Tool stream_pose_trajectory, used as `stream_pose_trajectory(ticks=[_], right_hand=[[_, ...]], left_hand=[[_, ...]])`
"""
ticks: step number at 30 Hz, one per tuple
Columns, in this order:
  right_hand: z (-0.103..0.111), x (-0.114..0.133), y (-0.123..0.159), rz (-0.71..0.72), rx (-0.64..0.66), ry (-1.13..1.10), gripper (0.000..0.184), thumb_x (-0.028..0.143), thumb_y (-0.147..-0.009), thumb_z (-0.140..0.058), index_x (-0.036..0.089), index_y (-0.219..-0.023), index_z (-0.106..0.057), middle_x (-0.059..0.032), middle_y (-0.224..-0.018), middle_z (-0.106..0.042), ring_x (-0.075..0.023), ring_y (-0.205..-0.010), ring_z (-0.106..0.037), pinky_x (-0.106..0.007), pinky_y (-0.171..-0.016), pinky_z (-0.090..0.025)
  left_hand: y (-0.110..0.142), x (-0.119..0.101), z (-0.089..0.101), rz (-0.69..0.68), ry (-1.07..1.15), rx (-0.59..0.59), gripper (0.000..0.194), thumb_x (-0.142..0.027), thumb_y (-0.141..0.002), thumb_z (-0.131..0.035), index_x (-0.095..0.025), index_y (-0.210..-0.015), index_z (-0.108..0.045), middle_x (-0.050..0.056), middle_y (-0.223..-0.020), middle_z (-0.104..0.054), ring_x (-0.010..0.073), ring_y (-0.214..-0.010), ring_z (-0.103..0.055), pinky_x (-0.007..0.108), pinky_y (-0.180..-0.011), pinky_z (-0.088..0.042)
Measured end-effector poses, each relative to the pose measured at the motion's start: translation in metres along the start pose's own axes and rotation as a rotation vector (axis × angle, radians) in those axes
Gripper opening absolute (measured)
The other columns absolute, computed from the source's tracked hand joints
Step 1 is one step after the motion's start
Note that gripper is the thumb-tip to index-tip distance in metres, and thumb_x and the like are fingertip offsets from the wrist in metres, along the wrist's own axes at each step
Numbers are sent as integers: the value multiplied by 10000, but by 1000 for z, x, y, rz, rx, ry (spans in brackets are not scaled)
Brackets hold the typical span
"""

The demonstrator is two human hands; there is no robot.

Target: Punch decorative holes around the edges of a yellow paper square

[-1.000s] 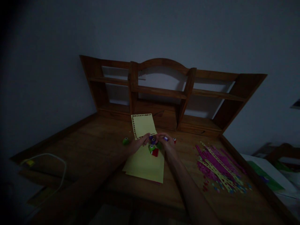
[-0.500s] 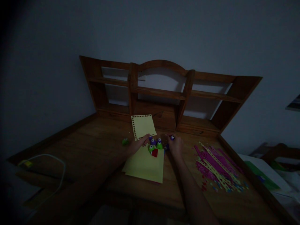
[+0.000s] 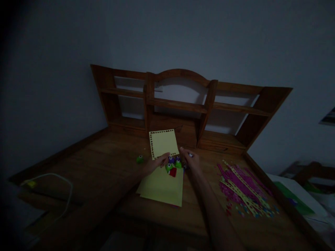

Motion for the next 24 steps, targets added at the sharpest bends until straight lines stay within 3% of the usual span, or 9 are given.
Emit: stream_pose_trajectory(ticks=[2,4,6,8,11,14,16,21,24], right_hand=[[-6,-1,4,-21,134,-53,308,475,-714,-747,180,-672,-667,57,-417,-447,-85,-382,-351,-232,-390,-256],[-9,-2,5,-10,170,-58,268,419,-685,-784,176,-674,-671,70,-406,-430,-67,-370,-313,-222,-382,-229],[-8,-3,4,4,135,-50,243,378,-655,-811,174,-673,-679,66,-419,-453,-61,-372,-317,-214,-379,-230],[-6,-4,2,11,76,-64,236,367,-636,-821,178,-669,-684,40,-470,-520,-74,-394,-374,-211,-383,-270],[1,-5,-2,41,-36,-42,243,374,-622,-826,185,-716,-705,-2,-580,-615,-111,-466,-487,-222,-420,-363],[8,-6,-6,81,-135,60,265,395,-615,-827,189,-743,-721,-13,-621,-642,-133,-515,-535,-233,-451,-409],[11,-7,-9,107,-170,97,274,409,-607,-827,191,-738,-725,-16,-630,-651,-143,-533,-551,-241,-465,-424],[15,-11,-12,122,-211,47,349,476,-602,-806,179,-770,-731,-21,-628,-663,-156,-525,-566,-249,-457,-419],[21,-13,-15,131,-255,17,414,531,-615,-775,169,-810,-728,1,-551,-618,-142,-470,-528,-244,-429,-389]], left_hand=[[0,0,-1,-22,-11,50,524,-530,-888,-407,-200,-483,-437,-15,-503,-419,128,-500,-403,293,-598,-372],[1,-2,-3,-26,-19,58,508,-512,-889,-426,-195,-493,-461,-12,-504,-433,131,-506,-413,299,-609,-383],[1,-3,-3,-35,3,-28,428,-488,-866,-493,-184,-569,-538,10,-582,-530,148,-572,-484,304,-652,-414],[-2,-5,-2,-70,45,-158,316,-465,-846,-547,-176,-751,-631,49,-792,-645,182,-738,-573,310,-731,-447],[-10,-2,7,-172,-6,-296,313,-461,-858,-542,-186,-951,-662,70,-1009,-658,205,-949,-585,309,-842,-445],[-18,7,19,-201,-164,-412,330,-491,-834,-568,-178,-821,-670,40,-862,-634,179,-842,-577,275,-793,-442],[-22,15,23,-202,-199,-423,343,-498,-822,-582,-172,-753,-660,26,-798,-618,166,-788,-567,261,-749,-436],[-28,34,24,-104,-80,-347,369,-519,-774,-627,-156,-733,-677,15,-721,-646,158,-690,-569,247,-630,-417],[-31,41,26,-63,22,-361,353,-493,-724,-689,-143,-770,-703,37,-762,-687,167,-696,-596,249,-629,-429]])
Point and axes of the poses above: each hand's wrist, its own y-axis away from the middle knuckle, its own z-axis out of the back of the hand, x = y × z, the point moved 1 cm from there along -y, towards the middle knuckle
